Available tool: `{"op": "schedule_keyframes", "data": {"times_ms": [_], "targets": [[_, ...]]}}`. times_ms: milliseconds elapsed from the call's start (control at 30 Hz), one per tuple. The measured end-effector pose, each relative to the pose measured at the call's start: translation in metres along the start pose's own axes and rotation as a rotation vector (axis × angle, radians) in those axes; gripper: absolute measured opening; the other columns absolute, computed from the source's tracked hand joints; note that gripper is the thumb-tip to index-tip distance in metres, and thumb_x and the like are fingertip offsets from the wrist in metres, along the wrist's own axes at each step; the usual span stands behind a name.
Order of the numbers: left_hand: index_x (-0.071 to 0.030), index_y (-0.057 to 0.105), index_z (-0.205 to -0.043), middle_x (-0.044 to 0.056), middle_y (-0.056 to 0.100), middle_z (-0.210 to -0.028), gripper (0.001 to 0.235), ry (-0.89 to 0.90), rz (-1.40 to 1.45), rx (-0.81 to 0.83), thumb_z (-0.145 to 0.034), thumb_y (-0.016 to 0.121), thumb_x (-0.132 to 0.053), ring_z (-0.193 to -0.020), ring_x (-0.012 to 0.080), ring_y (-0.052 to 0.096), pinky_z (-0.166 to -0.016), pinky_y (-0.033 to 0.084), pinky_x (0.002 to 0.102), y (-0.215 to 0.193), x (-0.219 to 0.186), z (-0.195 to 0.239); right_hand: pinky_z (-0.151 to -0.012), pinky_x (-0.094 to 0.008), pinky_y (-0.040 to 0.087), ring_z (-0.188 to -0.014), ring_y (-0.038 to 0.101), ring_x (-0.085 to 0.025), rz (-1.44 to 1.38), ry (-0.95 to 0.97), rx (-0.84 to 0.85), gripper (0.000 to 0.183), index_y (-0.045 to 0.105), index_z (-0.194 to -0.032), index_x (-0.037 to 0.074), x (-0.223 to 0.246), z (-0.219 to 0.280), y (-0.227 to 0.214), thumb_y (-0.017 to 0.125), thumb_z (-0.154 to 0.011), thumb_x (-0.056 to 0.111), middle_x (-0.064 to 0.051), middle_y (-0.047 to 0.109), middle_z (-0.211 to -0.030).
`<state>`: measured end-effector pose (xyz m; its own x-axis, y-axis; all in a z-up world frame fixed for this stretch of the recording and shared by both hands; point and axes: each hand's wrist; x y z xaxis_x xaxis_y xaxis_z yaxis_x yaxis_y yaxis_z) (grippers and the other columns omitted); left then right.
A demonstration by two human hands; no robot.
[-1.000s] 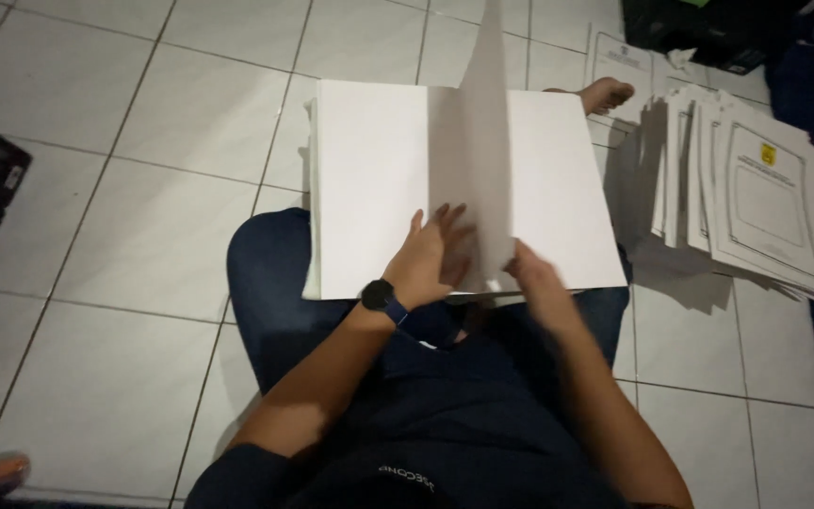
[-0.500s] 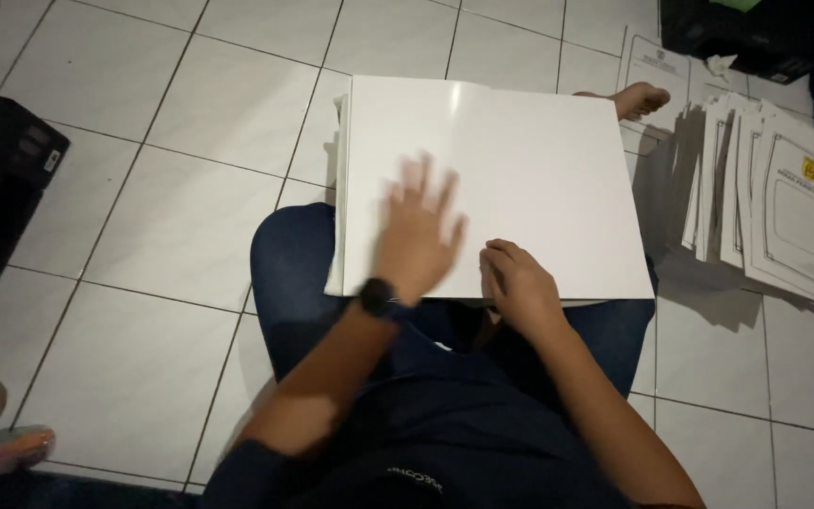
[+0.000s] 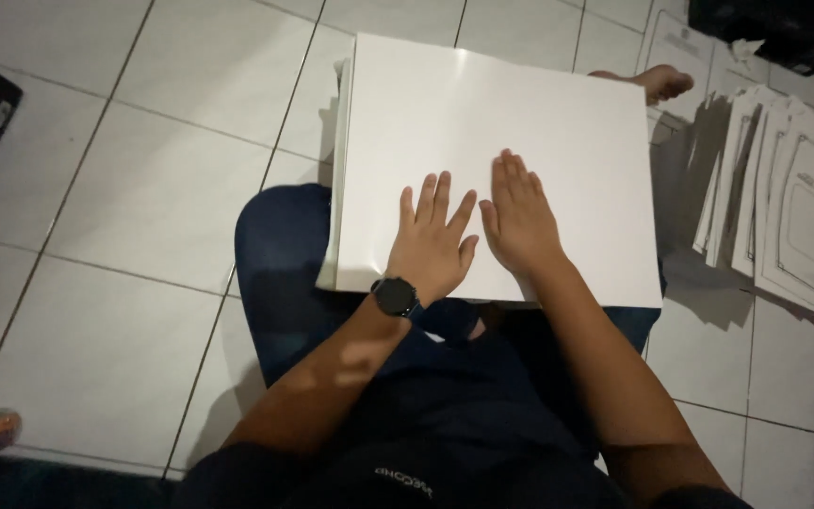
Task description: The person sits on the floor and repeatedly folds large white sheets of paper in half. They smooth the crease with their hands and place the folded sheets onto a growing stack on their lap.
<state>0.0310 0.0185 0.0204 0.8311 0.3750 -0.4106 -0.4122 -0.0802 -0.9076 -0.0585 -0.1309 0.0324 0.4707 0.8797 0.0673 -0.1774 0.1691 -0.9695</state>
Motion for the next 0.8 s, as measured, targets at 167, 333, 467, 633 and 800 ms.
{"op": "schedule_keyframes", "data": {"times_ms": [167, 333, 467, 633, 800], "targets": [[-0.014, 0.017, -0.164, 0.027, 0.004, -0.169, 0.061, 0.004, -0.012, 0.055, -0.11, 0.022, -0.04, -0.157, 0.0411, -0.002, -0.122, -0.003, 0.063, -0.008, -0.004, 0.003, -0.128, -0.045, 0.006, -0.159, 0.01, -0.035, 0.034, 0.063, 0.01, 0.071, 0.017, -0.163, -0.002, -0.001, 0.031, 0.023, 0.014, -0.11, 0.046, -0.023, 0.013, -0.171], [-0.012, 0.013, -0.164, 0.028, 0.001, -0.169, 0.062, -0.002, -0.051, 0.109, -0.109, 0.02, -0.038, -0.156, 0.0427, -0.005, -0.121, -0.006, 0.064, -0.014, -0.007, 0.003, -0.129, -0.046, 0.007, -0.159, 0.011, -0.036, 0.052, 0.0, -0.004, 0.071, 0.015, -0.164, -0.001, -0.017, -0.022, 0.006, 0.018, -0.111, 0.046, -0.024, 0.012, -0.171], [-0.018, 0.029, -0.16, 0.024, 0.024, -0.165, 0.066, -0.009, -0.301, -0.257, -0.103, 0.031, -0.049, -0.154, 0.0406, 0.019, -0.123, 0.015, 0.062, 0.029, -0.003, -0.003, -0.129, -0.044, 0.002, -0.16, -0.001, -0.033, -0.069, -0.038, -0.085, 0.066, 0.0, -0.163, 0.002, -0.053, -0.117, 0.004, 0.015, -0.111, 0.04, -0.018, -0.002, -0.172], [-0.019, 0.029, -0.16, 0.023, 0.024, -0.166, 0.063, -0.029, -0.285, -0.245, -0.104, 0.029, -0.047, -0.155, 0.0386, 0.019, -0.124, 0.014, 0.059, 0.03, -0.002, -0.006, -0.128, -0.049, 0.005, -0.158, 0.004, -0.035, -0.149, -0.059, -0.122, 0.065, 0.009, -0.162, -0.002, -0.061, -0.152, -0.007, 0.019, -0.11, 0.037, -0.022, 0.006, -0.171], [-0.012, 0.016, -0.164, 0.028, 0.004, -0.168, 0.059, 0.014, -0.02, 0.114, -0.11, 0.02, -0.034, -0.156, 0.0427, -0.002, -0.121, -0.004, 0.063, -0.016, -0.006, 0.001, -0.13, -0.046, 0.006, -0.159, 0.007, -0.035, -0.016, -0.005, -0.072, 0.063, 0.013, -0.165, -0.001, -0.045, -0.076, 0.01, 0.022, -0.113, 0.035, -0.023, 0.009, -0.171]]}}
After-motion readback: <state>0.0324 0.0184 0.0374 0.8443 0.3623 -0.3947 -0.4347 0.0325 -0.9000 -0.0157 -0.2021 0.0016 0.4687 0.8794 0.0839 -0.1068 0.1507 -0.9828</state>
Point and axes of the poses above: each hand's wrist, its own z-axis away from the middle knuckle, its own y-axis out of the palm, x = y × z
